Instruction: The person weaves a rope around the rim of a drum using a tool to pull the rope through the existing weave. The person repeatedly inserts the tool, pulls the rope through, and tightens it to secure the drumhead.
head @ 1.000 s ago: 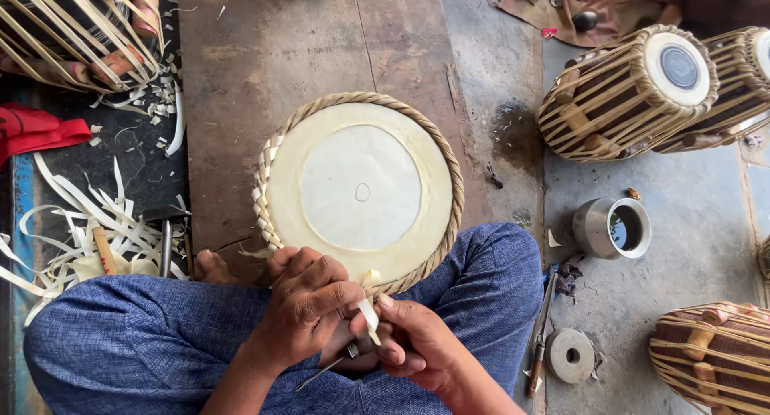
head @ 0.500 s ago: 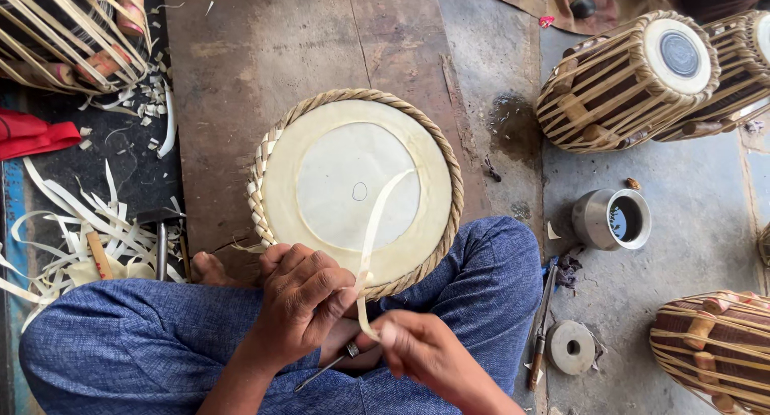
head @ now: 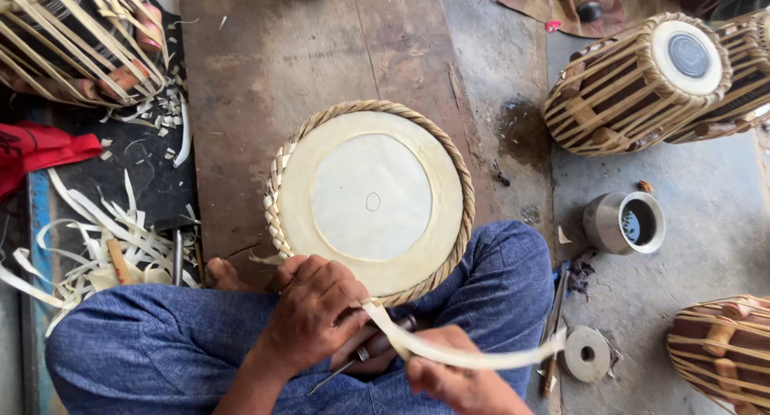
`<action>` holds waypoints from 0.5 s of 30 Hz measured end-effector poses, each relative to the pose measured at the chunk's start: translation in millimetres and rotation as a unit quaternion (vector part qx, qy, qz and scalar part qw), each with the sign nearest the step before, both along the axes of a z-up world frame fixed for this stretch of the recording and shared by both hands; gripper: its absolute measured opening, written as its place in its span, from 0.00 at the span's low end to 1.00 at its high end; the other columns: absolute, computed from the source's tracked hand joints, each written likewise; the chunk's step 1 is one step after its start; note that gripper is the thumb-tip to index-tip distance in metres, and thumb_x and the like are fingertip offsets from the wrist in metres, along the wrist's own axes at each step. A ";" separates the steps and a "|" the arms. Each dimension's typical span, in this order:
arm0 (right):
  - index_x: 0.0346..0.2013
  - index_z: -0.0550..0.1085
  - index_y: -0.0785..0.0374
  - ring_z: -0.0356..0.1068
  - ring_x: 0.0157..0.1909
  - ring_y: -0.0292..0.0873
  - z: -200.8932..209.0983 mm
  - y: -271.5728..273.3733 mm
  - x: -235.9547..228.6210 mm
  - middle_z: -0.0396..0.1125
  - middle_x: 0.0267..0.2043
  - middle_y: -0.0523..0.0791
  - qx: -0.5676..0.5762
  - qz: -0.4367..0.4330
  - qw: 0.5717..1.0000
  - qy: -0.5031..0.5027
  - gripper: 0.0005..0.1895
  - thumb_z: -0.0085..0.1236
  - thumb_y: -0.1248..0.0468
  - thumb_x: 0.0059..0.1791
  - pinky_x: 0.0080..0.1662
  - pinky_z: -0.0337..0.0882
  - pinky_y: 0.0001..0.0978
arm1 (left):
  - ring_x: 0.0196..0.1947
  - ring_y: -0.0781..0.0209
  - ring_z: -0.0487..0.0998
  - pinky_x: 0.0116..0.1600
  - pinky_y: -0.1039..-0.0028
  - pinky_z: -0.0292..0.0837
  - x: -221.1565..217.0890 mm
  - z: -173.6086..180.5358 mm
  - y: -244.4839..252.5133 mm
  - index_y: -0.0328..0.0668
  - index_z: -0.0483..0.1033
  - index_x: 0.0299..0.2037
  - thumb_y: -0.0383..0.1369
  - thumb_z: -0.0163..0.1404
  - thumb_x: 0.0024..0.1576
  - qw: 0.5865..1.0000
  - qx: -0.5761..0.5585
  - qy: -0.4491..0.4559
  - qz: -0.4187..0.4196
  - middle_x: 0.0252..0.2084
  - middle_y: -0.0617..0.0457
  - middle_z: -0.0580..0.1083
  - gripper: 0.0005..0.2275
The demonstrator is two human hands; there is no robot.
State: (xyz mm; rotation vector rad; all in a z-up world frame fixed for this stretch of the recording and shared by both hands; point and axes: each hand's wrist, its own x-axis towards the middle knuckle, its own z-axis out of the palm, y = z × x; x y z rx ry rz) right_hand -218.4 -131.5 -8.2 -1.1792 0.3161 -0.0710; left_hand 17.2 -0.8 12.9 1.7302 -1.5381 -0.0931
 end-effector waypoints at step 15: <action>0.30 0.71 0.68 0.60 0.30 0.36 -0.1 10.1 31.0 0.66 0.38 0.49 0.168 -0.150 0.968 -0.113 0.22 0.53 0.52 0.58 0.33 0.63 0.26 | 0.42 0.58 0.72 0.56 0.60 0.55 4.4 -3.2 -0.6 0.52 0.74 0.36 0.35 0.66 0.41 1.000 0.013 0.009 0.013 0.35 0.59 0.70 0.15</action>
